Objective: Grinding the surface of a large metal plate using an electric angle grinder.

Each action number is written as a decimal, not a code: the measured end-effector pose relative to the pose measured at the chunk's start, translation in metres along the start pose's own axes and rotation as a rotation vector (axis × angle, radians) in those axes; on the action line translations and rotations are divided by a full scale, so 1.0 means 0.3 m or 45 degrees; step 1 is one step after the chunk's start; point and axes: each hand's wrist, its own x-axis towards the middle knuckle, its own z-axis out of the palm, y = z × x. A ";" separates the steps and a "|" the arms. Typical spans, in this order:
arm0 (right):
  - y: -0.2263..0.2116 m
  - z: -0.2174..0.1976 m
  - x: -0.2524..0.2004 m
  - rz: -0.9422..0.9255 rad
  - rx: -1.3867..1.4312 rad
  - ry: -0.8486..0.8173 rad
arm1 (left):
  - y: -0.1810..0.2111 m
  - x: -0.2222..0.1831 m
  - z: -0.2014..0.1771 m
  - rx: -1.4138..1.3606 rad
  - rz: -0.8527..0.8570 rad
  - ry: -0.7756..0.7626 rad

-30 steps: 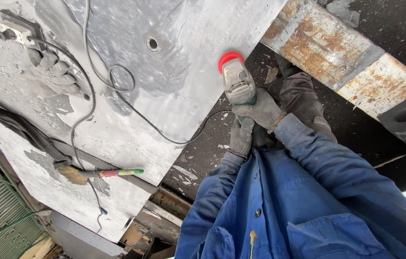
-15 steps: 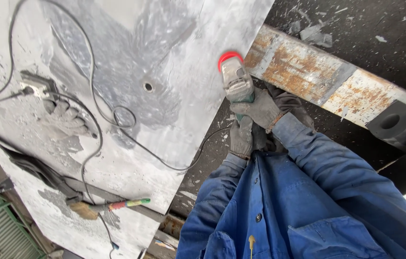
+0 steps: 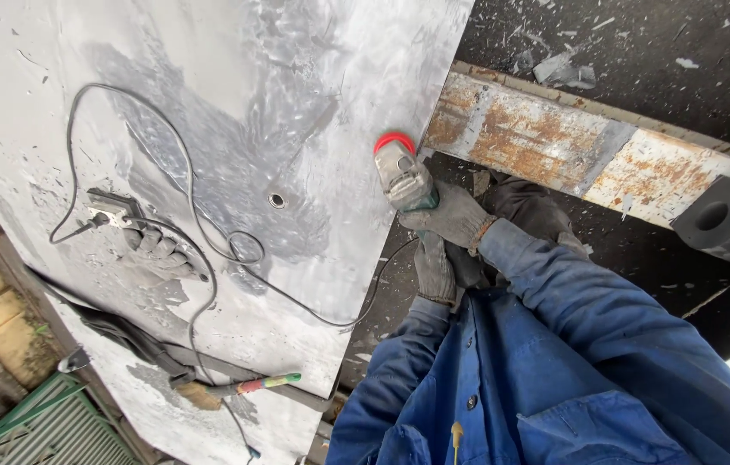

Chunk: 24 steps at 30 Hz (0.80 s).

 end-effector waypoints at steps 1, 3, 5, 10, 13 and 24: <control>-0.043 -0.005 -0.008 0.007 0.009 -0.005 | -0.002 0.025 -0.007 0.009 -0.006 0.005; -0.133 -0.023 -0.018 -0.116 0.032 0.105 | -0.004 0.084 -0.010 0.165 0.053 -0.011; -0.111 -0.020 -0.014 -0.141 0.052 0.078 | -0.011 0.091 -0.011 0.158 0.036 0.017; 0.017 0.004 0.019 -0.099 0.052 -0.008 | -0.032 0.052 -0.022 0.048 -0.039 0.050; -0.043 -0.012 -0.013 -0.073 0.070 -0.012 | -0.024 0.082 -0.019 0.112 0.008 0.026; -0.259 -0.157 0.005 -0.101 0.185 0.321 | 0.271 0.121 0.174 0.147 0.146 -0.154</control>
